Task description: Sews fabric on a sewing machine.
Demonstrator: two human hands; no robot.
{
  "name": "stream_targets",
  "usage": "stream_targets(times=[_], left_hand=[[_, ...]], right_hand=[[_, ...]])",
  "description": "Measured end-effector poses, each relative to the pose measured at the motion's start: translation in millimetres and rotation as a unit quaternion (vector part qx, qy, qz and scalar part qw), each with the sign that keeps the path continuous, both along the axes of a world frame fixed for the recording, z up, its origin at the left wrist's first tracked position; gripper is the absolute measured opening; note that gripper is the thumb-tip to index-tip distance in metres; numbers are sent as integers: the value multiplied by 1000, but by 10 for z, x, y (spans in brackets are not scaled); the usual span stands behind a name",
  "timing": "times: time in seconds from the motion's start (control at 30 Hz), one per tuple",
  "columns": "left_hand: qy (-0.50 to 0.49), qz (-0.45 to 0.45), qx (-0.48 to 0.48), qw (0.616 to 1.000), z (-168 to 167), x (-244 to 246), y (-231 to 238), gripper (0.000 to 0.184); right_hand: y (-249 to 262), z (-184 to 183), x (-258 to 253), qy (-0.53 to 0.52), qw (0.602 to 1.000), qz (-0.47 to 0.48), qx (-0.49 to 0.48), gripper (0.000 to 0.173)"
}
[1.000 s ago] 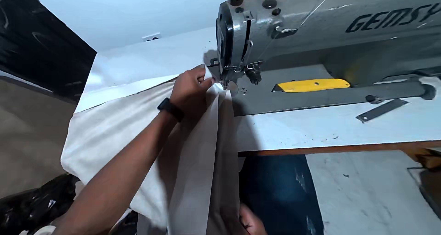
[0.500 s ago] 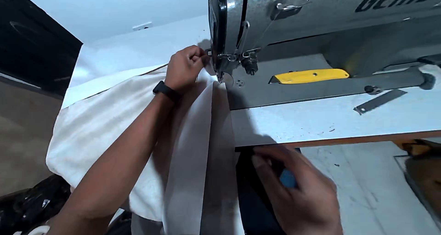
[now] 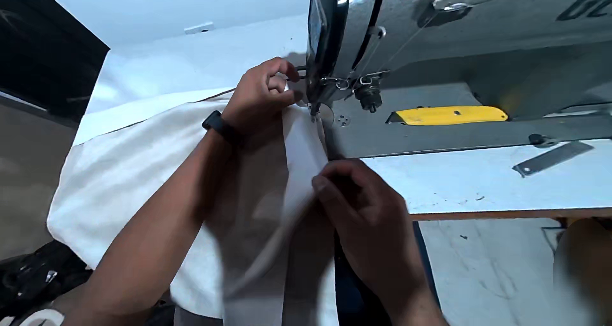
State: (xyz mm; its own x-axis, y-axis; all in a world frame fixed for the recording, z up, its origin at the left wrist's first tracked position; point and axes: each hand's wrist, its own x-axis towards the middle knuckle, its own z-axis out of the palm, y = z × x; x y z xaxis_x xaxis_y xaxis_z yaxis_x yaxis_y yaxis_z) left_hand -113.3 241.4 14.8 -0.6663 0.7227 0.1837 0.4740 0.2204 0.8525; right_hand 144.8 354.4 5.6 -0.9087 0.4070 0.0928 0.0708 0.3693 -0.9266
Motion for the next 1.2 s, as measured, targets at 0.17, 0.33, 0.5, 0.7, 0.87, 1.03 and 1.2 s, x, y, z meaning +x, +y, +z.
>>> stream_targets(times=[0.17,0.33,0.5,0.7,0.87,1.03,1.2], left_hand=[[39,-7,-6,999,-10,5,4,18],[70,1,-20,997,-54,37,-91,16],[123,-4,7,992,-162,89,-160,26],[130,1,6,991,-157,107,-162,28],[101,-2,7,995,-151,110,-169,26],[122,-2,-21,992,-138,105,-174,27],[113,-18,-9,993,-143,78,-173,26]], right_hand=[[13,-12,81,-30,997,-17,-69,22],[21,45,287,-94,995,17,-26,34],[51,-14,563,-63,997,11,-45,25],[-61,88,701,-17,998,8,-54,23],[-102,-59,721,-39,995,-15,-88,25],[-212,-124,798,-45,981,-36,-187,34],[-300,-251,851,-18,957,-80,-278,32]])
